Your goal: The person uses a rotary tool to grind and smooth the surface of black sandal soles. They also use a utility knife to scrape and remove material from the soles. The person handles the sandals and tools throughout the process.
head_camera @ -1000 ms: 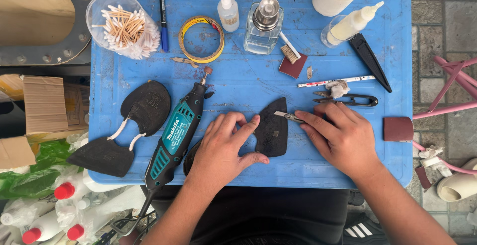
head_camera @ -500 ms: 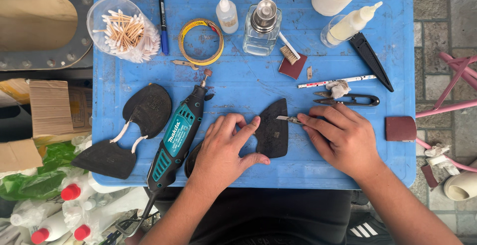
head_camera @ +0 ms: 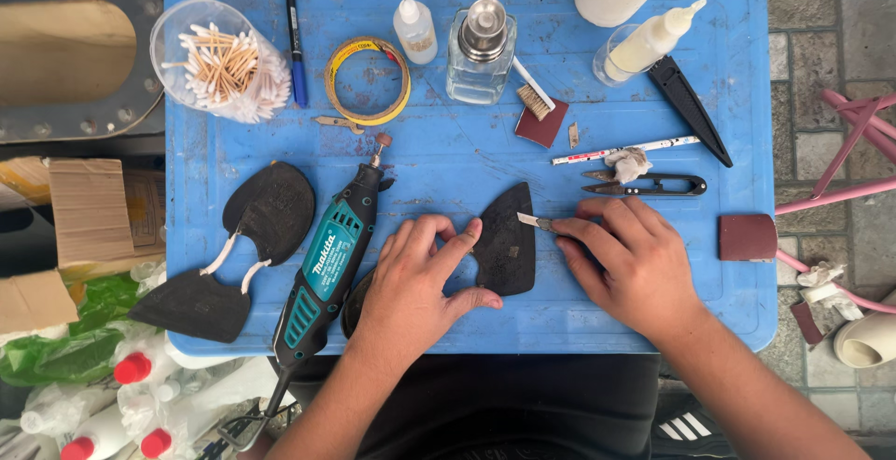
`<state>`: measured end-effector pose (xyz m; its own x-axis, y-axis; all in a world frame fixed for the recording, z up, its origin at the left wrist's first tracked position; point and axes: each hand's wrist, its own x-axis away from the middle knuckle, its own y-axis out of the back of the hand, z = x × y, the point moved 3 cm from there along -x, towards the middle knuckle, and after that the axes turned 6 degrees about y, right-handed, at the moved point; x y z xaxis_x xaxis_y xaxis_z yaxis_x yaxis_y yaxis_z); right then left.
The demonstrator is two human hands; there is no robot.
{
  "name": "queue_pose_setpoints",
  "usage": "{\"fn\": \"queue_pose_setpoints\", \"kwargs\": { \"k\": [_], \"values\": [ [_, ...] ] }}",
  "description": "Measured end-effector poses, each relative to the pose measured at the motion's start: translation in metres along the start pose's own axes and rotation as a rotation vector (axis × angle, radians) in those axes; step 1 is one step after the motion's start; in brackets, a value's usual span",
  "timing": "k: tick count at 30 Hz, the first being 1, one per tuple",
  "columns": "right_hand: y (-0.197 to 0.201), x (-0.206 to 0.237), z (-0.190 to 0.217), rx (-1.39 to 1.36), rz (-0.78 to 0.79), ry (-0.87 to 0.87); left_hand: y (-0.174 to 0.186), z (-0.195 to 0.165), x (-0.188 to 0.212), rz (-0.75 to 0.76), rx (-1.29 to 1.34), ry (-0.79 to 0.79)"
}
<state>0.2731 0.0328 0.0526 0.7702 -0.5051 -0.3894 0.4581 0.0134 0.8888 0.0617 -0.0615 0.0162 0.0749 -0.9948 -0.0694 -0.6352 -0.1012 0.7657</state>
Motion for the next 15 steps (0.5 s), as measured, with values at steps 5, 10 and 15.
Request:
{"fn": "queue_pose_setpoints", "kwargs": {
  "k": [5,10,15],
  "values": [
    [0.0,-0.002,0.0,0.063,-0.023,0.005,-0.001,0.001,0.001,-0.009,0.007,0.003],
    [-0.004,-0.01,-0.004,0.072,0.013,-0.055,-0.001,0.001,0.001,0.018,0.004,0.011],
    [-0.005,-0.016,-0.002,0.085,0.029,0.003,0.0,-0.003,-0.002,0.007,0.003,0.019]
  ]
}}
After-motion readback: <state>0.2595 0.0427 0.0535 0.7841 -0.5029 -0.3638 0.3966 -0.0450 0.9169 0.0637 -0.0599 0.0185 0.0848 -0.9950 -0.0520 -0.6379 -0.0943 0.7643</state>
